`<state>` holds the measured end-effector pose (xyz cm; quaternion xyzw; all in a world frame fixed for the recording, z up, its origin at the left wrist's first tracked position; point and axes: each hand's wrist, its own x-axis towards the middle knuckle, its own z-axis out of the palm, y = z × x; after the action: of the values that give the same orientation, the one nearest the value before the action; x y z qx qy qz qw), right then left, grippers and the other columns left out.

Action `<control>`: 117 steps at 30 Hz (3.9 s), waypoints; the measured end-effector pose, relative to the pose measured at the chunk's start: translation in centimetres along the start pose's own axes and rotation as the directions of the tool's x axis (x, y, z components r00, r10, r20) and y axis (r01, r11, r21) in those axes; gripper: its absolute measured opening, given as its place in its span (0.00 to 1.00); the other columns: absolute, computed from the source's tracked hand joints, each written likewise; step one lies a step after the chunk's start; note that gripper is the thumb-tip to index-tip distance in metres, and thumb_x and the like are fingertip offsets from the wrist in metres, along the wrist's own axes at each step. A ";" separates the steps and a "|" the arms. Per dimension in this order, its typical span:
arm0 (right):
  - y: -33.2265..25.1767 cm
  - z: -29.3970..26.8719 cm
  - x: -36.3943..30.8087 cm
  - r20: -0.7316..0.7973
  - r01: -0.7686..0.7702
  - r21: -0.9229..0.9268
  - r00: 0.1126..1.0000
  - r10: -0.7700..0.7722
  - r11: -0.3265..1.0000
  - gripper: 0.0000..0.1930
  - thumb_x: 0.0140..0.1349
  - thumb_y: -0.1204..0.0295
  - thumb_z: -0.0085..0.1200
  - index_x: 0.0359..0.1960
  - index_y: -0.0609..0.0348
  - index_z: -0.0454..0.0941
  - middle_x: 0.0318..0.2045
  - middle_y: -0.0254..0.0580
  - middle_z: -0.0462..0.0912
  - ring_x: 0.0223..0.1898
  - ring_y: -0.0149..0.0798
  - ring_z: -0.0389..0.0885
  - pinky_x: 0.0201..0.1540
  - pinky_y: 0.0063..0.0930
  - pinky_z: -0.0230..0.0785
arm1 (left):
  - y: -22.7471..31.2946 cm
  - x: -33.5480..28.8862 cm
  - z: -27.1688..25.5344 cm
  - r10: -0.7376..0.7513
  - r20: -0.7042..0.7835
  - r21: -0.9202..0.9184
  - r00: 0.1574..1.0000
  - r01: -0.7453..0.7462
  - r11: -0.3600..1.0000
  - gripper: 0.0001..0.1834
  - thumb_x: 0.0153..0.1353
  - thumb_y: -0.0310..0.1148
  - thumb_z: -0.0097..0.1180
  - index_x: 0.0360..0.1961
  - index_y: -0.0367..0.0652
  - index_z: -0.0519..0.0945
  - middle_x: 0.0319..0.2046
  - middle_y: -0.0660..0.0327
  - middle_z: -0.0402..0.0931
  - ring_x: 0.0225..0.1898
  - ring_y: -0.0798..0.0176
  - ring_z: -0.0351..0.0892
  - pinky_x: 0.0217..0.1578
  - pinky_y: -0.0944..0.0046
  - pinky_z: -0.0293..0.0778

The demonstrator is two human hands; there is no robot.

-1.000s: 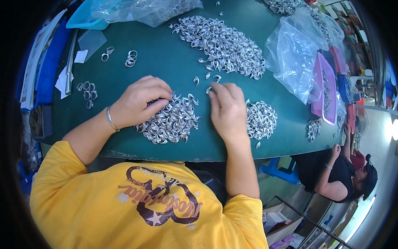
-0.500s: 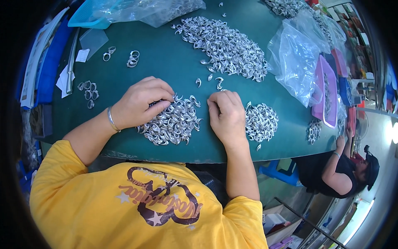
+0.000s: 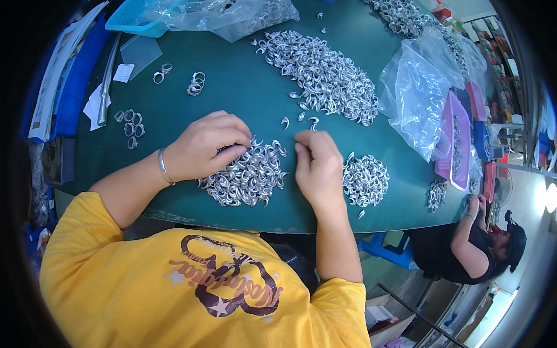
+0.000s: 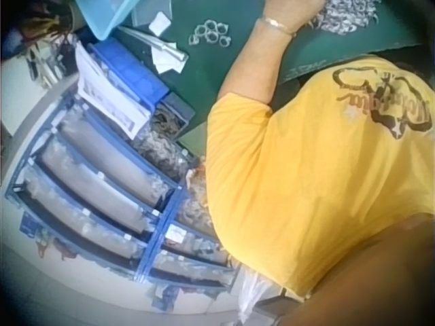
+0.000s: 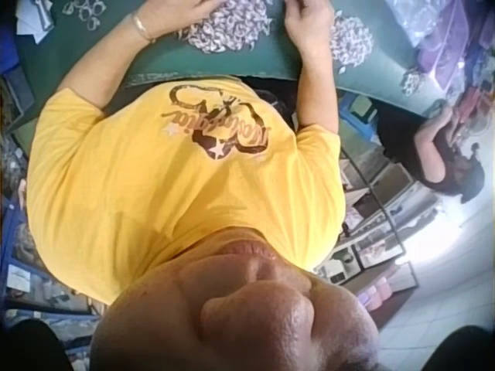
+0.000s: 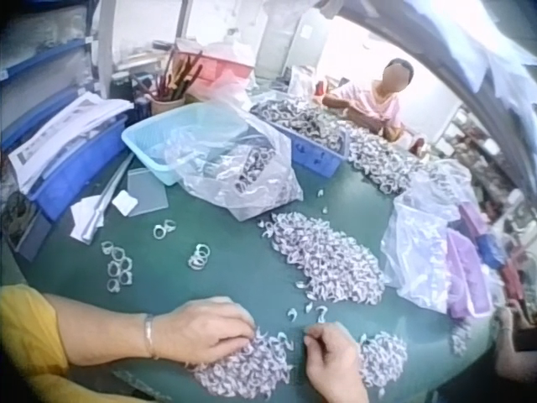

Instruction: The person sorts through a large pile of small metal rings on a green table by hand, occasionally moving small groups of them to different piles.

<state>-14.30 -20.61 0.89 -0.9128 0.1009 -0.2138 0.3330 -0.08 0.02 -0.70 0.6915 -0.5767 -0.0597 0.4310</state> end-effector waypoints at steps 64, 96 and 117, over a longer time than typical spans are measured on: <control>1.5 -3.2 0.3 -0.116 -0.124 -0.204 0.988 0.101 0.971 0.04 0.57 0.77 0.62 0.34 0.64 0.84 0.35 0.52 0.83 0.39 0.55 0.81 0.45 0.43 0.74 | 0.2 0.4 -0.4 0.000 0.027 0.007 1.000 0.000 1.000 0.03 0.58 0.23 0.63 0.35 0.38 0.83 0.39 0.56 0.82 0.40 0.54 0.80 0.43 0.59 0.75; -0.4 -1.4 1.0 0.104 -0.151 -0.136 0.981 0.165 0.979 0.04 0.57 0.77 0.62 0.29 0.65 0.81 0.29 0.52 0.80 0.29 0.57 0.80 0.34 0.44 0.74 | 0.3 0.3 -0.3 -0.007 0.018 0.015 1.000 0.006 1.000 0.04 0.58 0.24 0.64 0.35 0.38 0.84 0.40 0.56 0.82 0.41 0.53 0.80 0.44 0.58 0.75; 0.7 -0.3 2.4 -0.012 0.075 -0.105 0.997 -0.076 0.992 0.06 0.54 0.80 0.61 0.34 0.64 0.83 0.35 0.51 0.81 0.39 0.55 0.80 0.43 0.42 0.75 | 0.8 0.5 -0.9 -0.049 0.081 0.025 0.996 0.047 0.999 0.04 0.58 0.24 0.63 0.35 0.39 0.83 0.40 0.56 0.82 0.42 0.53 0.80 0.46 0.57 0.74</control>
<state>-12.39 -22.09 1.42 -0.9303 0.0801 -0.2281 0.2758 0.02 0.09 0.58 0.7070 -0.5777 -0.0916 0.3975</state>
